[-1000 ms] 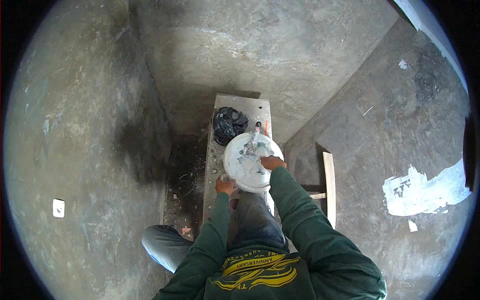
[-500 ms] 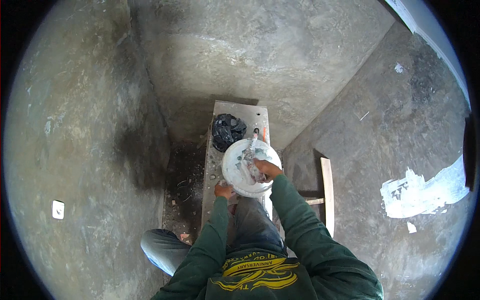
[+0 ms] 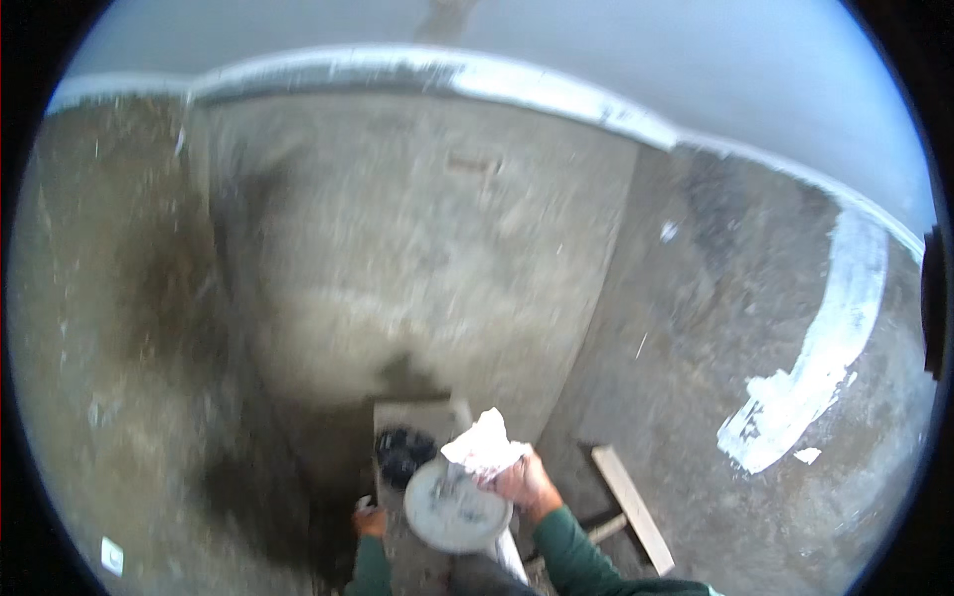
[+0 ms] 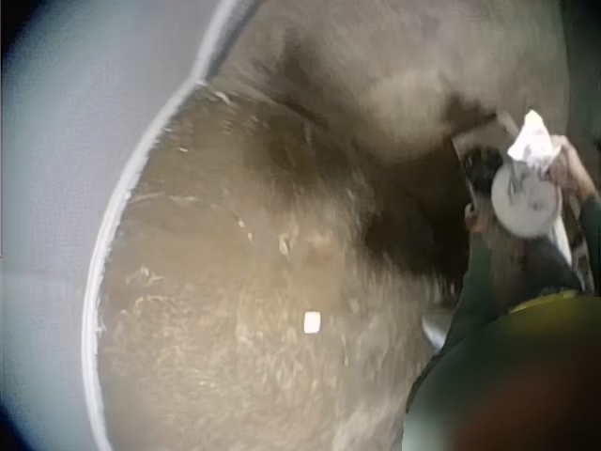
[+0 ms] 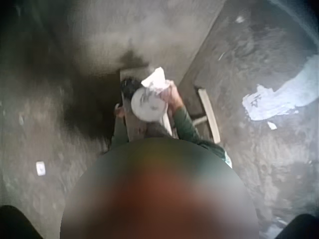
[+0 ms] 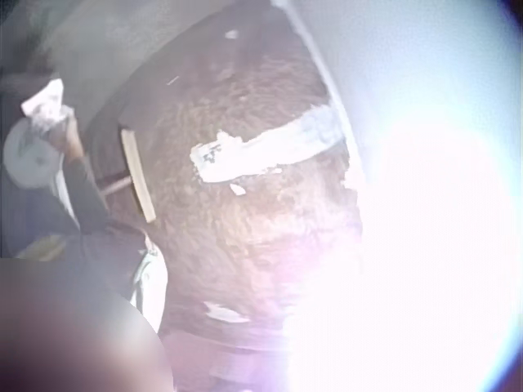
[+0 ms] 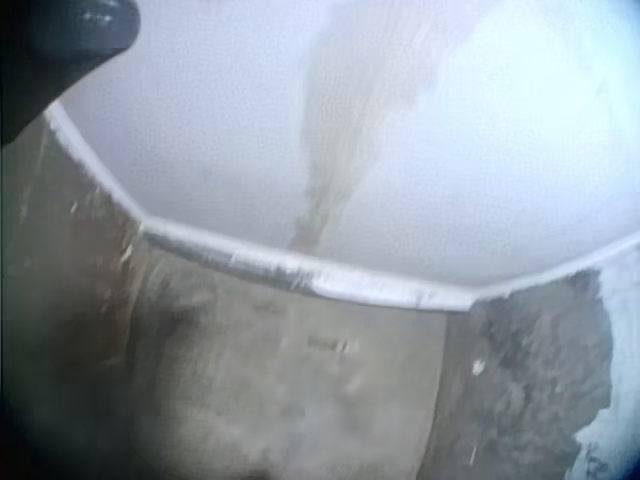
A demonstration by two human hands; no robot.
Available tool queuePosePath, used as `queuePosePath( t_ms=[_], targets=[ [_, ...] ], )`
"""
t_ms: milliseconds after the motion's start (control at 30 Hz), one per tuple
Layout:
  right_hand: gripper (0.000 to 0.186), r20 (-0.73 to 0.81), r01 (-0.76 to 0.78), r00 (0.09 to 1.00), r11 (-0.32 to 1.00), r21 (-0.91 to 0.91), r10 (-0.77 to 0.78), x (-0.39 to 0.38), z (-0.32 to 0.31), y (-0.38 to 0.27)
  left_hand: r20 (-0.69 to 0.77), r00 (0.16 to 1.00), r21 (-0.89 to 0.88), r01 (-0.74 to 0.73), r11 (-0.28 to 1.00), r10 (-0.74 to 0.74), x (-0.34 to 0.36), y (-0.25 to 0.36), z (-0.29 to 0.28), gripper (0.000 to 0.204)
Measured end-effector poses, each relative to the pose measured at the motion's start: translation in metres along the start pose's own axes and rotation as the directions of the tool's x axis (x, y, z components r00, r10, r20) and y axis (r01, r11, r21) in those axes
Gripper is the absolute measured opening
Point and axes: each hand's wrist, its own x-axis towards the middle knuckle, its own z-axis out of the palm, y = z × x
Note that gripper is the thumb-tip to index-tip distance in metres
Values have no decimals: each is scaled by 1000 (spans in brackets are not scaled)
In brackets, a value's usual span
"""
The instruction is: Applying plaster or filler compound to a ceiling joint using a putty knife.
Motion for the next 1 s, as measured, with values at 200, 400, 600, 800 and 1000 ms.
queuePosePath(
  t_ms=[200, 400, 600, 800, 1000],
  targets=[
    [73, 383, 181, 889, 961, 209, -251, -14, 84, -96, -147, 390, 115, -906, 407, 909, -84, 380, -72, 58],
    [69, 401, 633, 651, 752, 182, -645, -49, 223, -174, -99, -460, 521, -779, -348, 882, -351, 621, -136, 57],
    [66, 479, 984, 158, 176, -9, -863, -96, 318, -229, 21, -911, 859, -194, -474, 412, -509, 698, -140, 62],
    [69, 460, 856, -366, -487, -175, -809, -117, 409, -264, 23, -969, 996, 0, -93, 246, -598, 718, -154, 76],
    [72, 442, 290, -790, -894, -341, -425, -117, 470, -308, 30, -939, 999, 22, -28, 344, -610, 728, -162, 84]
  ],
)
